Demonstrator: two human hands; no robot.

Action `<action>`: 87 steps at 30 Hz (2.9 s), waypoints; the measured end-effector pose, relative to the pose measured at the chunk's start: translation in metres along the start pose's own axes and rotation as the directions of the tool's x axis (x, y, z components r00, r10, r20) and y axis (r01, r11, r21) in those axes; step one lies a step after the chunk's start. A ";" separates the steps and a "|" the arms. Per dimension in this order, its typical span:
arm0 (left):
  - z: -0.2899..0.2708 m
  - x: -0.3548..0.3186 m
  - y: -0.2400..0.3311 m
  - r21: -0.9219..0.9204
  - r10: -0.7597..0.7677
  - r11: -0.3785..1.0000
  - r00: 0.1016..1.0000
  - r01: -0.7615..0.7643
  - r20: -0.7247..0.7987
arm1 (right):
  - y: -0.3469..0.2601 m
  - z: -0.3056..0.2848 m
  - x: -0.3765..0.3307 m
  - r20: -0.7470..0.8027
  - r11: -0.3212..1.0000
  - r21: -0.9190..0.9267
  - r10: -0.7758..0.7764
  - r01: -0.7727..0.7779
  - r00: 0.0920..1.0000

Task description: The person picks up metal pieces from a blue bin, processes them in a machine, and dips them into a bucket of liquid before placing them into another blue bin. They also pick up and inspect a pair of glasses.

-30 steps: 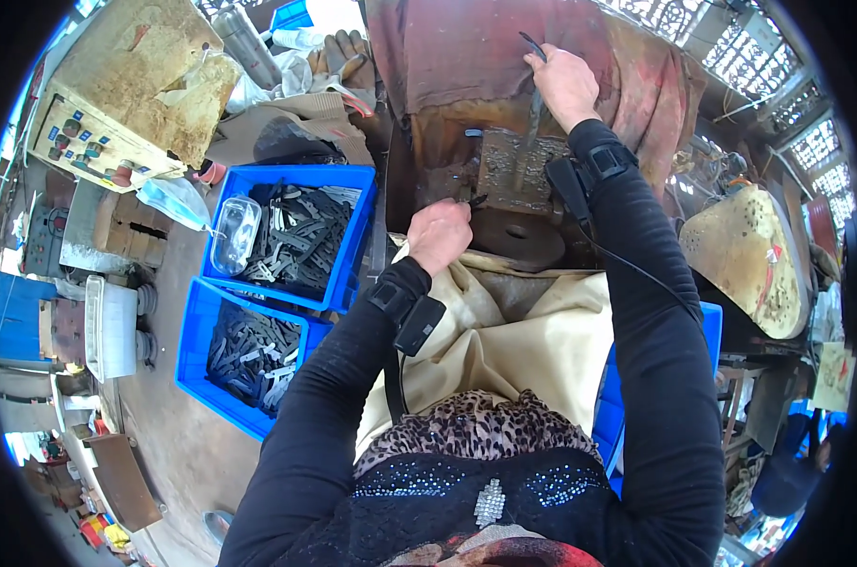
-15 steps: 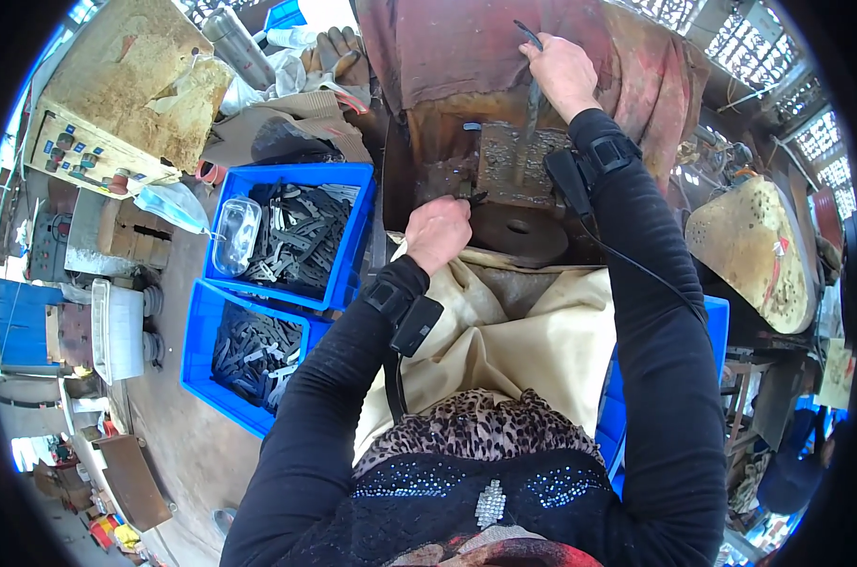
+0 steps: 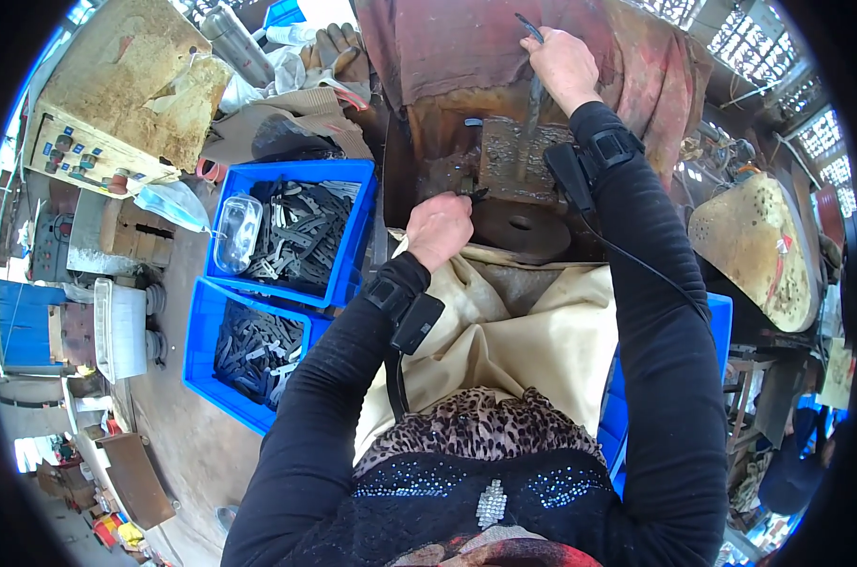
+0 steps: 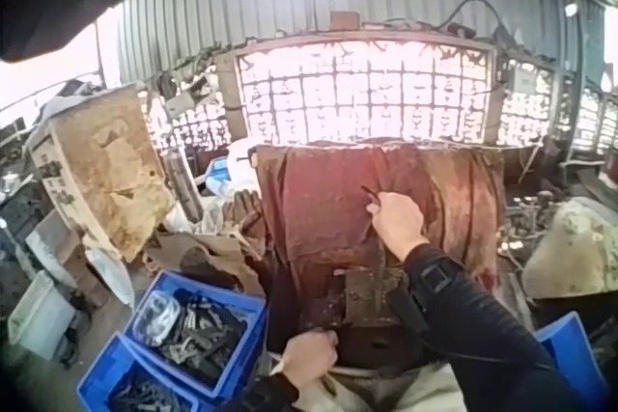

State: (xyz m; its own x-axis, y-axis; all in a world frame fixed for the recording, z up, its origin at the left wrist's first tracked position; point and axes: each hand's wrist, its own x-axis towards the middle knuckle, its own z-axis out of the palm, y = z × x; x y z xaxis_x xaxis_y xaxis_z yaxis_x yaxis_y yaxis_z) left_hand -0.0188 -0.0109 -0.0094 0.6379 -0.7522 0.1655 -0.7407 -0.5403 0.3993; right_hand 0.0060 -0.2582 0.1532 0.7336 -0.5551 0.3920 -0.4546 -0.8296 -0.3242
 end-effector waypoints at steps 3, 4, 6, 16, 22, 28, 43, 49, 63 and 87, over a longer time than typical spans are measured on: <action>0.000 -0.001 0.000 0.002 -0.001 1.000 1.000 0.001 -0.001 | -0.001 0.001 -0.001 -0.001 1.000 -0.001 0.013 -0.013 1.000; 0.000 0.000 0.001 0.006 0.000 1.000 1.000 0.000 -0.002 | -0.001 0.001 -0.001 -0.005 1.000 -0.004 0.017 -0.017 1.000; -0.001 0.000 0.002 0.013 0.000 1.000 1.000 0.000 -0.004 | -0.001 0.000 0.000 0.009 1.000 -0.007 0.018 -0.018 1.000; 0.003 0.002 -0.003 0.022 0.003 1.000 1.000 -0.004 0.029 | 0.001 0.003 0.004 0.019 0.999 0.008 0.051 -0.052 0.998; 0.005 0.001 -0.003 -0.026 0.009 1.000 0.965 -0.016 -0.262 | -0.004 -0.001 -0.002 0.004 0.998 0.014 0.067 -0.067 0.998; -0.005 0.002 -0.013 -0.241 0.037 0.954 0.871 -0.176 -0.491 | 0.001 -0.031 -0.072 -0.080 0.982 0.166 -0.076 0.088 0.994; 0.006 0.043 -0.024 0.325 0.390 0.868 0.920 -0.376 0.024 | 0.014 -0.053 -0.328 0.093 0.883 0.447 -0.205 0.143 0.974; 0.033 0.058 -0.033 0.360 0.422 0.830 0.901 -0.427 0.096 | 0.021 -0.050 -0.338 0.158 0.863 0.494 -0.211 0.107 0.965; 0.033 0.071 -0.027 0.369 0.442 0.788 0.871 -0.492 0.217 | 0.063 -0.058 -0.287 0.681 -0.318 0.703 0.046 -0.636 0.730; -0.056 -0.038 0.116 0.141 0.392 0.919 0.887 -0.367 -0.246 | 0.027 -0.019 -0.259 0.512 -0.418 0.819 0.220 -0.394 0.831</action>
State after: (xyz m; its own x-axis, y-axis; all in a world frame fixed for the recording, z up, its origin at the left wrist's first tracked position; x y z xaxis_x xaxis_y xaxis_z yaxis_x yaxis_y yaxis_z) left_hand -0.1177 -0.0240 0.0809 0.3274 -0.7859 0.5246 -0.9449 -0.2737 0.1796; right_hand -0.2054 -0.1378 0.0594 0.7680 -0.6129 -0.1860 0.3149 0.6142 -0.7237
